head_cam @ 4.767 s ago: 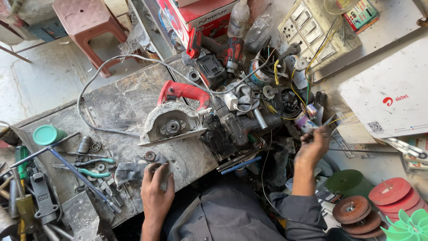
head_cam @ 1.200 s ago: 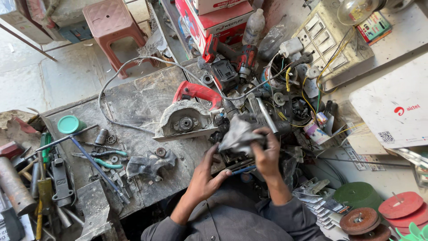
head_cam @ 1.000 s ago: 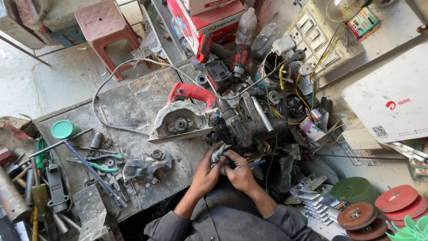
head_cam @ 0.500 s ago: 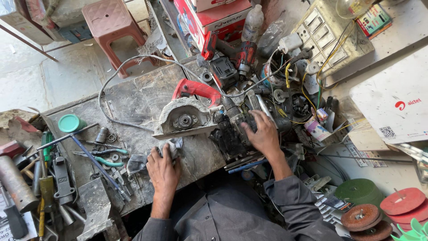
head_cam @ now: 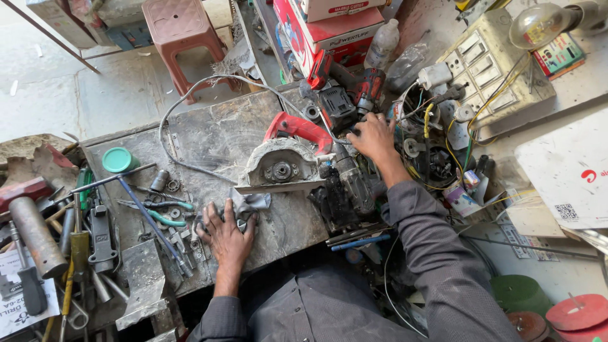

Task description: The person works on a red angle grinder at a cluttered workbench, handling small fasteners and its gear housing by hand. They pick up a T-handle wrench and a hammer, tap and turn components on the tool, then set the wrench down and continue fitting parts, at one point wiping with a cloth.

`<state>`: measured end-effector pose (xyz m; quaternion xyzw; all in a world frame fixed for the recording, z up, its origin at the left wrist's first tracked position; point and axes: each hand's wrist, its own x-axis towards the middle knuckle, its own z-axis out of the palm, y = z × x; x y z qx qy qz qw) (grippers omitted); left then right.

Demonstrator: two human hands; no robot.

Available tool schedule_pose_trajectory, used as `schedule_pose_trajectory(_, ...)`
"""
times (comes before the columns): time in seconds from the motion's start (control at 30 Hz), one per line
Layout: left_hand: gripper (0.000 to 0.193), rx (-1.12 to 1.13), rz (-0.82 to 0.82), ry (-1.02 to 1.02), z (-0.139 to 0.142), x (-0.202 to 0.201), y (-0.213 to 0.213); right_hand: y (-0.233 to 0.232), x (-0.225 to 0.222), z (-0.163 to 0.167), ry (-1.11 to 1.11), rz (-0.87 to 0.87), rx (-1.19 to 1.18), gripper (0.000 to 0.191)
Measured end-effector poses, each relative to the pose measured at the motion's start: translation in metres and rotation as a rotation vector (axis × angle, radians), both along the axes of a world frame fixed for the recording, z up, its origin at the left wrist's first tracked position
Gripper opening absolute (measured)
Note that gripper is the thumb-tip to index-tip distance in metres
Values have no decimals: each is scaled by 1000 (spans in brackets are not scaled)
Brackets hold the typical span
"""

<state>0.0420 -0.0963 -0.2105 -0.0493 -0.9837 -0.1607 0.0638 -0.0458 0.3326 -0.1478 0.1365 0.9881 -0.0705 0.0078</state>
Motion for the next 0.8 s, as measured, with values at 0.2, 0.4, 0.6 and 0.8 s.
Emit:
schedule_pose_trajectory(0.2, 81, -6, 14, -29, -8, -3, -2, -11, -30, -20, -209, -99, 12, 43)
schedule_pose_trajectory(0.4, 80, 4, 26, -19, -12, -4, -3, -6, -13, -9, 66, -115, 23, 32)
schedule_pose_trajectory(0.6, 80, 21, 32, -6, -16, -4, -4, 2, -1, 21, 444, -134, -223, 24)
schedule_pose_trajectory(0.8, 81, 31, 47, -26, -11, -6, -3, 1, -24, 18, 493, -188, -680, 25)
